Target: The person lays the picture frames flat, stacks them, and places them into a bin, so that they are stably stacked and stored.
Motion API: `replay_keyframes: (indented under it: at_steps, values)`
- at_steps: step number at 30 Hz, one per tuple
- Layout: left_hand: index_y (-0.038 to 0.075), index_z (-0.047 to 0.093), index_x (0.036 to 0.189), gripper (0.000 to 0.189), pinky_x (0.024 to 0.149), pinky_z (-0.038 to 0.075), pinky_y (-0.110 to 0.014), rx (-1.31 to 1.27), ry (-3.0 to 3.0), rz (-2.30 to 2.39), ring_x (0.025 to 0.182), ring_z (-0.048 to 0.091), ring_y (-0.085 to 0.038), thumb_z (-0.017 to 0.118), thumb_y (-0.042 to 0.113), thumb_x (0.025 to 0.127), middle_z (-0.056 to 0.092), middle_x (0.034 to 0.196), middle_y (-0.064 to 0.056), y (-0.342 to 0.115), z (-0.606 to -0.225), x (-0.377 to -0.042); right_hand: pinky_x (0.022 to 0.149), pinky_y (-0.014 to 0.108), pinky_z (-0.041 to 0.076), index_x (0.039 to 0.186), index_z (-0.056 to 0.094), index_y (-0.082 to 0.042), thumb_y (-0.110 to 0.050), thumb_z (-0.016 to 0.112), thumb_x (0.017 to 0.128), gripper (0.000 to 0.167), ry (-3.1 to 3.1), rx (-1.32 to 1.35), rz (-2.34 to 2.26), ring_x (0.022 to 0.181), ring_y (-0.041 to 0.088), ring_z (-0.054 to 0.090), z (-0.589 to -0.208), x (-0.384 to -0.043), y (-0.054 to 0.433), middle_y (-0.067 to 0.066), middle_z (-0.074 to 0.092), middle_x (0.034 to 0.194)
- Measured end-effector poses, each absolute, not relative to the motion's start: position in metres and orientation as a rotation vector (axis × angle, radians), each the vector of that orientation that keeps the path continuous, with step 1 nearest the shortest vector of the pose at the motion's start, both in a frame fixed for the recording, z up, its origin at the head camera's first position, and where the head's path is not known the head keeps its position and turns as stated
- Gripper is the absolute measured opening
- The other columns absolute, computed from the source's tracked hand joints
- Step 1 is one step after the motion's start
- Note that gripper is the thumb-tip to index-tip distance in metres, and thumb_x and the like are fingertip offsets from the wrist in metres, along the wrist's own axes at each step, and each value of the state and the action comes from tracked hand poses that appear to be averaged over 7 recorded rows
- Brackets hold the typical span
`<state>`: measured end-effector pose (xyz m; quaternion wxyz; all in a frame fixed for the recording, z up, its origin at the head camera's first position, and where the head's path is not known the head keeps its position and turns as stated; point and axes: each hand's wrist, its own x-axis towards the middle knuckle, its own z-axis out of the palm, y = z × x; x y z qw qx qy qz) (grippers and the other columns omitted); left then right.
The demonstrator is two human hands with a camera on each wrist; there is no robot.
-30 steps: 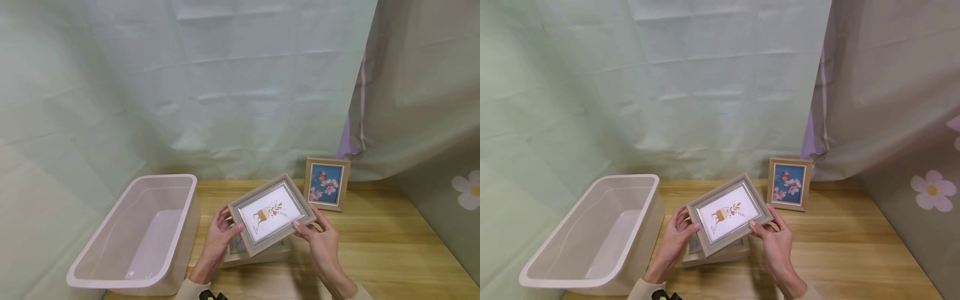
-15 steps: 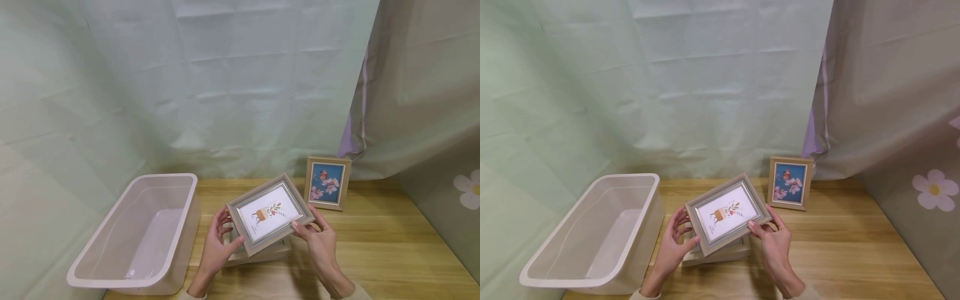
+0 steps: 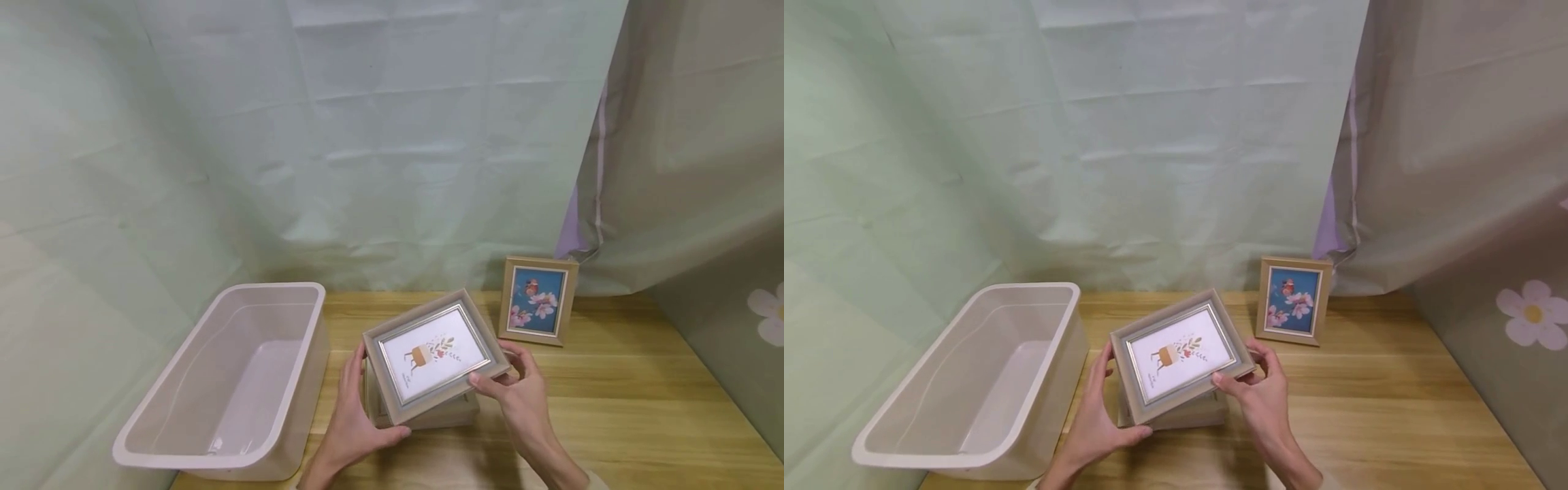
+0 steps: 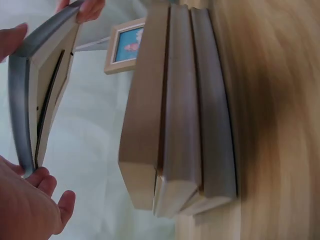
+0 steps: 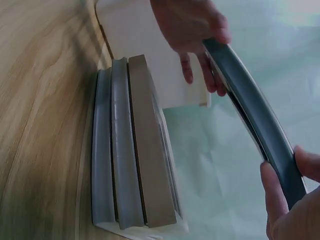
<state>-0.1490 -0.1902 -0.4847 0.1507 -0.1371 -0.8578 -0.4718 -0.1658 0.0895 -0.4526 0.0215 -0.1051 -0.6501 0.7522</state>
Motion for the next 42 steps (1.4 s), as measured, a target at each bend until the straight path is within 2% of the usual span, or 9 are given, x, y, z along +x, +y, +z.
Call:
replay_keyframes:
  at_steps: [4,10,15,18,20,23,28,31,42]
  values:
    - [0.007,0.014,0.175,0.159,0.116,0.04,-0.08,-0.415,-2.5,-1.232,0.151,0.037,-0.047,0.105,0.045,0.051,0.037,0.167,-0.029,-0.192,-0.486,-0.147,0.081,0.026,0.064,0.155,0.049,-0.012,0.007,0.091,0.079,0.089,-2.187,-0.265,2.21,0.095,0.013,0.074,-0.452,-0.163,0.093,0.016,0.063,0.134]
    - [-0.006,0.021,0.169,0.151,0.12,0.037,-0.076,-0.446,-2.504,-1.124,0.152,0.039,-0.047,0.103,0.039,0.052,0.04,0.166,-0.033,-0.196,-0.488,-0.149,0.074,0.026,0.062,0.164,0.048,-0.019,-0.004,0.097,0.075,0.102,-2.35,-0.149,2.089,0.09,0.017,0.074,-0.452,-0.162,0.097,0.024,0.066,0.14]
    - [-0.01,0.02,0.168,0.148,0.117,0.036,-0.081,-0.464,-2.496,-1.159,0.153,0.037,-0.054,0.103,0.036,0.054,0.038,0.166,-0.037,-0.2,-0.491,-0.152,0.08,0.026,0.063,0.161,0.051,-0.011,0.0,0.099,0.069,0.104,-2.382,-0.076,2.085,0.115,0.034,0.075,-0.452,-0.161,0.099,0.02,0.056,0.156]
    - [-0.01,0.02,0.168,0.148,0.116,0.035,-0.084,-0.467,-2.497,-1.167,0.151,0.037,-0.056,0.103,0.036,0.054,0.038,0.166,-0.038,-0.201,-0.494,-0.154,0.092,0.032,0.065,0.16,0.051,-0.004,0.004,0.1,0.066,0.106,-2.414,-0.003,2.032,0.132,0.043,0.067,-0.456,-0.161,0.1,0.02,0.049,0.163]
    - [-0.01,0.02,0.168,0.148,0.117,0.034,-0.083,-0.464,-2.502,-1.163,0.151,0.038,-0.056,0.103,0.036,0.054,0.039,0.166,-0.037,-0.201,-0.496,-0.155,0.102,0.039,0.064,0.159,0.05,0.0,0.006,0.099,0.064,0.107,-2.436,0.043,1.977,0.135,0.046,0.065,-0.459,-0.162,0.1,0.02,0.047,0.162]
    - [-0.01,0.021,0.168,0.149,0.118,0.033,-0.083,-0.458,-2.513,-1.155,0.151,0.039,-0.055,0.103,0.037,0.053,0.04,0.166,-0.036,-0.201,-0.498,-0.156,0.109,0.042,0.061,0.157,0.052,0.002,0.006,0.099,0.062,0.107,-2.465,0.064,1.888,0.136,0.046,0.064,-0.464,-0.164,0.1,0.021,0.049,0.16]
    - [-0.009,0.021,0.168,0.149,0.12,0.03,-0.081,-0.439,-2.546,-1.124,0.151,0.039,-0.054,0.103,0.04,0.054,0.04,0.167,-0.035,-0.202,-0.502,-0.161,0.095,0.022,0.062,0.153,0.057,0.002,0.009,0.099,0.058,0.105,-2.463,0.046,1.868,0.13,0.043,0.067,-0.473,-0.168,0.098,0.022,0.055,0.153]
    - [-0.009,0.021,0.168,0.149,0.121,0.03,-0.08,-0.43,-2.575,-1.109,0.152,0.039,-0.053,0.102,0.042,0.054,0.04,0.167,-0.035,-0.203,-0.505,-0.164,0.09,0.017,0.06,0.151,0.059,0.002,0.007,0.1,0.057,0.104,-2.48,0.035,1.844,0.126,0.042,0.069,-0.478,-0.171,0.096,0.022,0.057,0.149]
    - [-0.011,0.025,0.166,0.146,0.12,0.03,-0.079,-0.389,-2.664,-1.1,0.149,0.042,-0.052,0.101,0.046,0.055,0.046,0.163,-0.034,-0.208,-0.515,-0.171,0.091,0.024,0.064,0.147,0.063,0.004,0.001,0.103,0.057,0.098,-2.538,0.029,1.765,0.121,0.039,0.071,-0.494,-0.177,0.09,0.025,0.061,0.146]
